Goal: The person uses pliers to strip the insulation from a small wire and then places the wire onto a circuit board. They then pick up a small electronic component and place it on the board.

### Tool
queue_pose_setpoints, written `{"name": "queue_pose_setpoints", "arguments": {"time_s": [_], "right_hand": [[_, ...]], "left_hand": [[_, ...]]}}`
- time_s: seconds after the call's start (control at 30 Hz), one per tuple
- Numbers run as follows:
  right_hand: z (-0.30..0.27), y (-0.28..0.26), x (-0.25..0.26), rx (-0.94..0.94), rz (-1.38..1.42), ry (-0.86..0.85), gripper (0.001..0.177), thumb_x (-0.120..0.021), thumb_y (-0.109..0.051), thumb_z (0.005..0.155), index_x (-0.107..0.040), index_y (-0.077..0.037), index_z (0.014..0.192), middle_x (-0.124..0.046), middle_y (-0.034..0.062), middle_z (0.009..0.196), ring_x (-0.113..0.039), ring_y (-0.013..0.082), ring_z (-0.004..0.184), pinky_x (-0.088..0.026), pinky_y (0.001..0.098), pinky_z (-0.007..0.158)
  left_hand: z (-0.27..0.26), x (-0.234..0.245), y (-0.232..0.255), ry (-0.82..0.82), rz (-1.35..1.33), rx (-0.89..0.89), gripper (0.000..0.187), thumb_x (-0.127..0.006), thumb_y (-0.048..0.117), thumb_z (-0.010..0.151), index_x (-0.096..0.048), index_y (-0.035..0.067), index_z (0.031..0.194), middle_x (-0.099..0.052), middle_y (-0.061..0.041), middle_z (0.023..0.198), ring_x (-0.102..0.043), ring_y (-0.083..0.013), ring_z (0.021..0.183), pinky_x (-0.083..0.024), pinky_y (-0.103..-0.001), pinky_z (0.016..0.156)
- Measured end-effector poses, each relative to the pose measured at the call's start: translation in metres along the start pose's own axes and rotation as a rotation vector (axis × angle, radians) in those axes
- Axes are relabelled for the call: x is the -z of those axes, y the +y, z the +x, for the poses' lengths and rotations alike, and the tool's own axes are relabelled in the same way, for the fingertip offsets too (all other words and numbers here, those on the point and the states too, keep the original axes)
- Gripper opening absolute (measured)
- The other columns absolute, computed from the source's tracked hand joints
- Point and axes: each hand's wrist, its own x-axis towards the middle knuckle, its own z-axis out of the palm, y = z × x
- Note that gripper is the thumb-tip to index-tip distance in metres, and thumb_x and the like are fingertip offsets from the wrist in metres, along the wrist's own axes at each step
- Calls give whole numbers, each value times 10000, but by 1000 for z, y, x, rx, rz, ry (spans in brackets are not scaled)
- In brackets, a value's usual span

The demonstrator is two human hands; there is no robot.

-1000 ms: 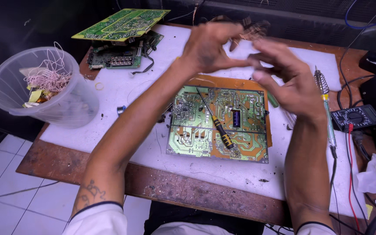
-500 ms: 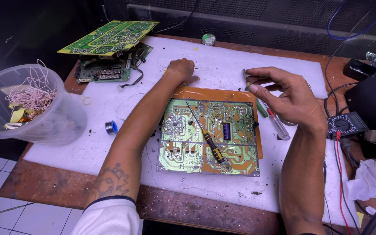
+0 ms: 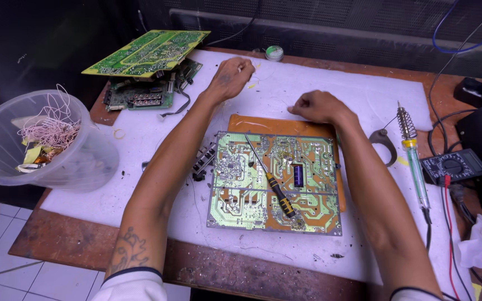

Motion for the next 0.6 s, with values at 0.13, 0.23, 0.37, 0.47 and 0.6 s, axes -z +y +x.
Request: {"name": "queue_pose_setpoints", "arguments": {"time_s": [0.13, 0.23, 0.37, 0.47, 0.6], "right_hand": [[54, 15, -21, -49, -172, -84, 387, -697, -452, 666, -601, -177, 921, -606, 84, 1012, -562, 259, 899, -424, 374, 704], [59, 22, -27, 118, -156, -10, 171, -590, -229, 668, -659, -216, 823, -655, -19, 882, -585, 185, 840, -416, 340, 703], [59, 35, -25, 144, -89, 133, 191, -493, -195, 707, -653, -186, 809, -661, -4, 853, -593, 222, 817, -438, 348, 710], [34, 17, -9, 508, 474, 561, 199, -487, 98, 734, -561, -72, 807, -613, 50, 783, -553, 105, 624, -510, 246, 465], [-22, -41, 1, 620, 591, 987, 75, -596, -54, 852, -645, -44, 908, -629, 47, 751, -584, 93, 625, -500, 215, 549]], "left_hand": [[-4, 5, 5, 200, -285, -6, 227, -463, 283, 694, -633, 135, 667, -619, 28, 788, -541, -98, 738, -377, -263, 667], [-13, 13, 19, 155, -526, -100, 316, -406, 285, 727, -644, 79, 696, -502, -30, 537, -436, -103, 557, -329, -281, 560], [-15, 17, 32, 176, -784, -121, 200, -435, 181, 731, -526, 101, 571, -608, -83, 655, -394, -59, 479, -163, -182, 337], [-20, 16, 48, 233, -909, -68, 205, -490, 220, 700, -594, 52, 646, -648, -96, 661, -414, -38, 428, -156, -181, 337], [-23, -5, 70, 304, -1144, 6, 164, -465, 215, 710, -479, 102, 593, -610, -54, 639, -495, -52, 488, -182, -190, 308]]}}
